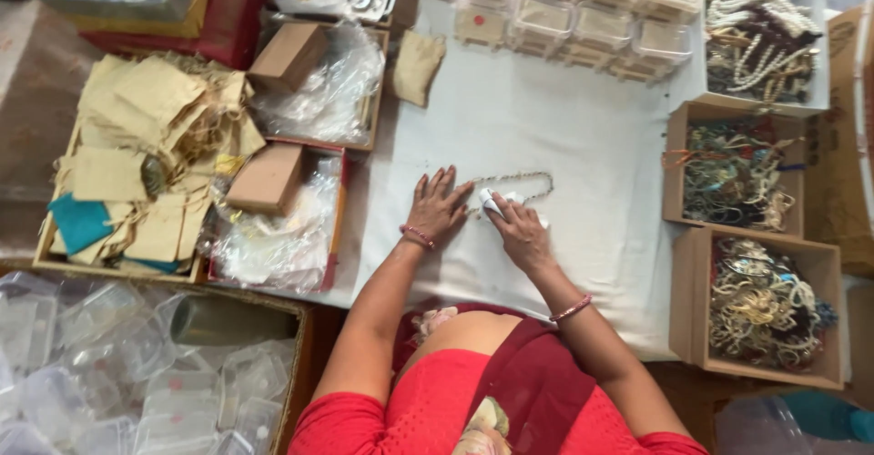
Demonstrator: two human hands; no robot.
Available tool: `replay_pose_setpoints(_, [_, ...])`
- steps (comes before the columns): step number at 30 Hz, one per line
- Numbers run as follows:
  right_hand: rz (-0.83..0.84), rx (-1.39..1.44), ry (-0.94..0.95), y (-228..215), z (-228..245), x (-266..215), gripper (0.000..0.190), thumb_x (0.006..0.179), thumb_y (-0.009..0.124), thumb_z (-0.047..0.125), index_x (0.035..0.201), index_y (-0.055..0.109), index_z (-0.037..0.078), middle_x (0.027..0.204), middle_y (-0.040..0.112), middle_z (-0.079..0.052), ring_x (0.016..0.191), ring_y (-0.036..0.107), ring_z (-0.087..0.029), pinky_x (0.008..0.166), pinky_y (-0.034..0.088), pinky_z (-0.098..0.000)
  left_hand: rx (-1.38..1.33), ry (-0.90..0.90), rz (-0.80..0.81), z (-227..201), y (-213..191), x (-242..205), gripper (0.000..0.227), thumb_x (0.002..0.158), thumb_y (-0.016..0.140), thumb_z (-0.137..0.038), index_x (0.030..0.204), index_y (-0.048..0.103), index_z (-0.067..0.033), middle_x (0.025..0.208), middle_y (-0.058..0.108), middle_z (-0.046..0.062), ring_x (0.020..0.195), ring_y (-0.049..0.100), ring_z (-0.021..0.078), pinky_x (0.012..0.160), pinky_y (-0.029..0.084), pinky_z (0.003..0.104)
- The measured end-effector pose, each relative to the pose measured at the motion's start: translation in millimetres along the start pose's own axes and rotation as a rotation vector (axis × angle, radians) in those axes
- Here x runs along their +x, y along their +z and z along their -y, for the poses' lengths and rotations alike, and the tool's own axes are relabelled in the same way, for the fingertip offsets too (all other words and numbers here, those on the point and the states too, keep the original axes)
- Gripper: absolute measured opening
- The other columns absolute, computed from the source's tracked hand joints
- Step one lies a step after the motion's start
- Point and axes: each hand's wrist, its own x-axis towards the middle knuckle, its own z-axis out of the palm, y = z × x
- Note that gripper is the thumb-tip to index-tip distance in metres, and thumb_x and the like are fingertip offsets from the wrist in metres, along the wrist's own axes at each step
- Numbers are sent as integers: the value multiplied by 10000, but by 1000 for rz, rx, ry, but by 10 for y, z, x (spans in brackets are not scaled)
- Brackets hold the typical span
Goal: The person wipes a small plastic container with a white cloth, then places it on a stack. They then pick up a beaded necklace from a box and wipe it with the cloth on the table.
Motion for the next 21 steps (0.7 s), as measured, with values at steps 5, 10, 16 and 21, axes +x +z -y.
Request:
replay_pose_setpoints(5, [-96,-82,127,50,-571,-259,467,946,504,-63,1307,704,155,1449,626,-123,1177,631,-246,943,492,-402,-50,12,-44,63,42,-56,456,947,668,-415,1393,576,-418,1593,427,94,1508,348,266,1263,164,498])
replay_pose_setpoints(10, [-87,-83,515,-74,-1045,-639,397,972,525,-18,1274,715,156,1442,621,-117,1237,599,-284,1040,464,-426,-108,66,-102,-14,-196,-69,440,916,697,-408,1336,651,-286,1513,472,129,1422,409,274,1211,215,525])
replay_pose_setpoints(16, [-96,-48,663,-136,-1042,-695,445,891,548,-26,1274,713,130,1473,584,-101,1288,546,-305,1077,431,-459,-119,177,-124,16,-285,-42,389,873,731,-290,1236,703,-153,1350,628,63,1273,568,238,1109,394,458])
replay_pose_setpoints(21, [-150,74,549,-132,-794,-94,376,922,598,47,1275,704,119,1451,599,-114,1254,572,-287,1106,453,-445,-94,203,-100,33,-230,64,241,867,772,-290,1033,695,-133,1196,683,33,1103,626,239,920,474,413])
